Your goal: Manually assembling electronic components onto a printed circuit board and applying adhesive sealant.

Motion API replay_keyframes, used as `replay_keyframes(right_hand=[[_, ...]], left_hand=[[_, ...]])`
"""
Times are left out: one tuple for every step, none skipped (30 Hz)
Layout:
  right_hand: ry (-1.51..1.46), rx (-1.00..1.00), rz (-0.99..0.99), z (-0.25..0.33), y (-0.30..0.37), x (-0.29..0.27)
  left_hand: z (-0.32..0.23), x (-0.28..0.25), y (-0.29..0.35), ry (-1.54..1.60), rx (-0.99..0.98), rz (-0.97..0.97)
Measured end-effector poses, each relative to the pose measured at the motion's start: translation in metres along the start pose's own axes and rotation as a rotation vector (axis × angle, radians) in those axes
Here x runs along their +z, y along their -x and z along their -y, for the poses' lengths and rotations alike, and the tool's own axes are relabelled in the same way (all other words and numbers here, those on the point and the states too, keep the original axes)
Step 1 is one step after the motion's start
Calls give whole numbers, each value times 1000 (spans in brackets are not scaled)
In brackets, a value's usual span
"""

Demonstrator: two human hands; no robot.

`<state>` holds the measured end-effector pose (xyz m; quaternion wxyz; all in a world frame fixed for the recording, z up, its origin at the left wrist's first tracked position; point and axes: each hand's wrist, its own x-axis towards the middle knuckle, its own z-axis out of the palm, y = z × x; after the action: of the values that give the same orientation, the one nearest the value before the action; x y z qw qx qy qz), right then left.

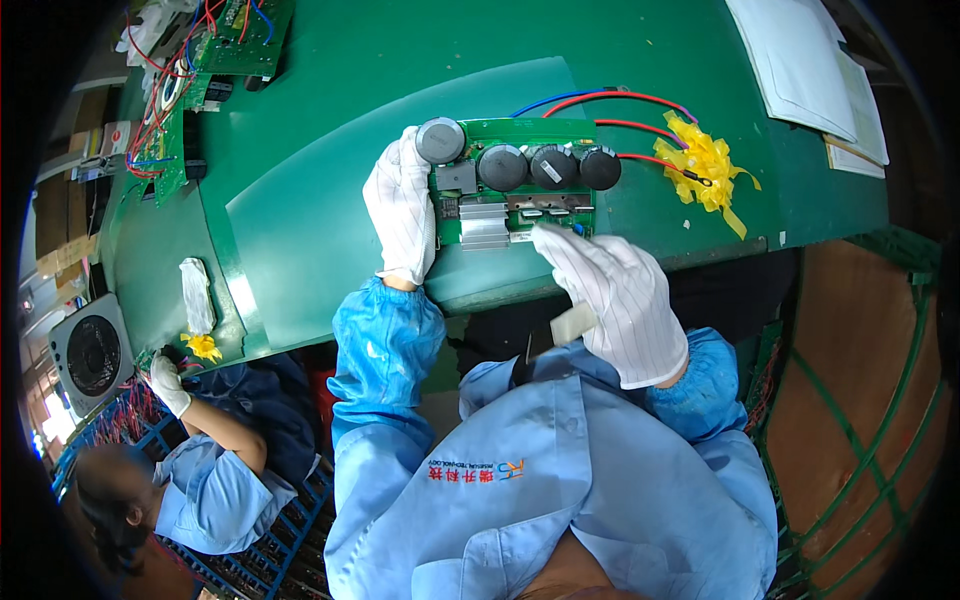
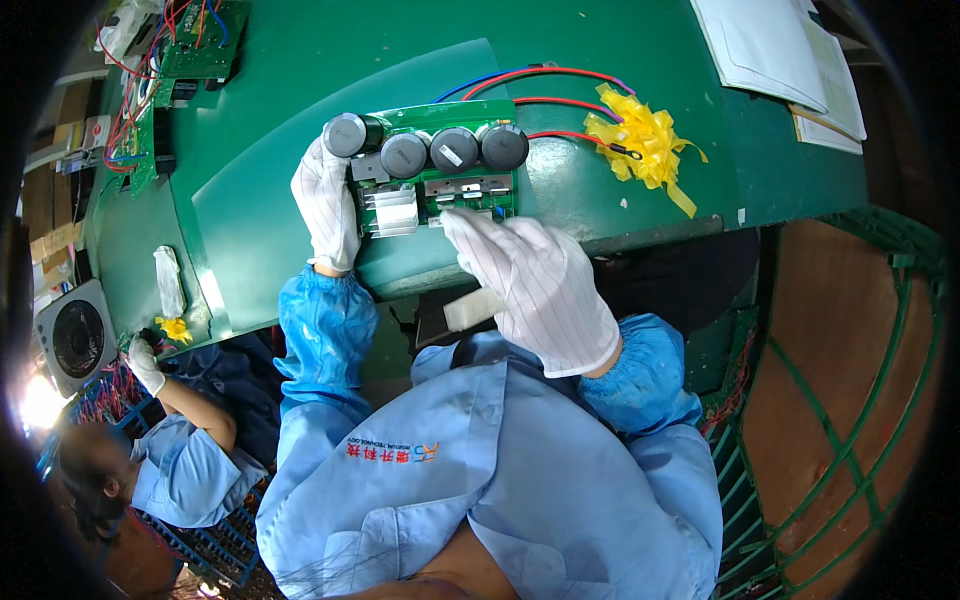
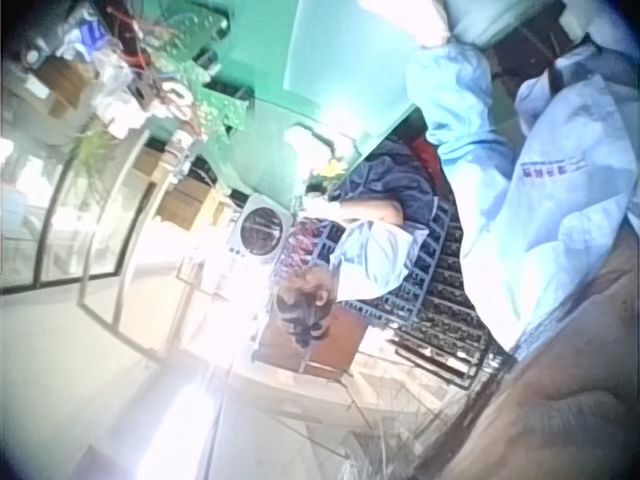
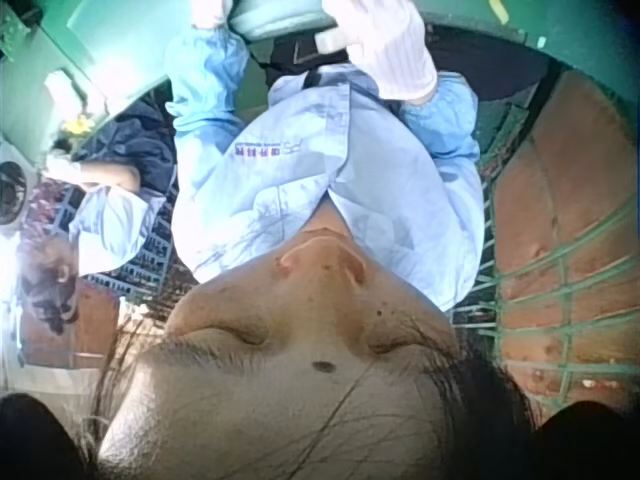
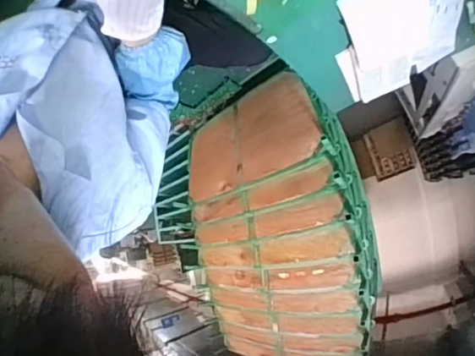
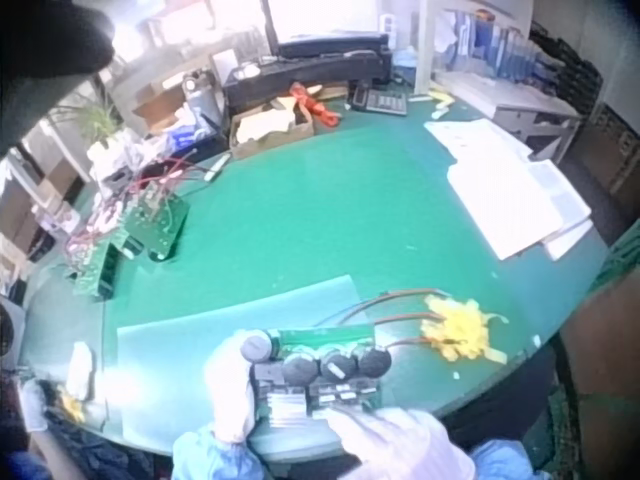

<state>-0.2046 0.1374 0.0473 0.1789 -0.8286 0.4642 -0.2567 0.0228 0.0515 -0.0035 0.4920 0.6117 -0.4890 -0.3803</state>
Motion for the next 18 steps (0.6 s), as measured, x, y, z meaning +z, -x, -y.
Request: replay_keyframes(right_hand=[[-6, 14, 7, 4, -2, -3], [-13, 27, 13, 8, -4, -4], [43, -37, -77, 6, -8, 6], [15, -36, -30, 13, -13, 5], [63, -52, -23, 12, -11, 12], [111, -68, -16, 9, -10, 19], [35, -17, -5, 4, -8, 17], [-40, 34, 9, -3, -4, 9], [-78, 59, 36, -12, -3, 1], [-153, 99, -23, -13, -2, -4], [-125, 60, -54, -17, 2, -4], [-96, 20, -84, -22, 7, -4], [-69, 39, -100, -23, 7, -9], [-42, 58, -117, -23, 6, -15], [-15, 77, -133, -24, 6, -20], [36, 142, -232, -34, 12, -17], [38, 167, -322, -43, 16, -18], [39, 192, -411, -50, 20, -20]], left_hand=[[0, -1, 0, -22, 3, 4], [0, -1, 0, -44, 7, 8], [3, 0, 0, -70, 49, -6], [8, -1, -1, -100, 94, -22], [11, -2, -1, -131, 140, -37], [13, -3, 0, -125, 145, -34], [14, -2, 0, -115, 150, -29], [9, 0, 1, -103, 154, -23], [2, 0, 1, -27, 25, 21], [1, 1, 2, -33, 20, 37], [1, 2, 2, -39, 14, 53], [0, 2, 3, -45, 8, 69], [3, 3, 3, -68, 42, 52], [7, 5, 3, -90, 77, 35], [9, 5, 4, -113, 111, 18], [9, 5, 2, -109, 111, 19], [8, 4, 1, -108, 111, 14], [6, 3, 0, -107, 110, 10]])
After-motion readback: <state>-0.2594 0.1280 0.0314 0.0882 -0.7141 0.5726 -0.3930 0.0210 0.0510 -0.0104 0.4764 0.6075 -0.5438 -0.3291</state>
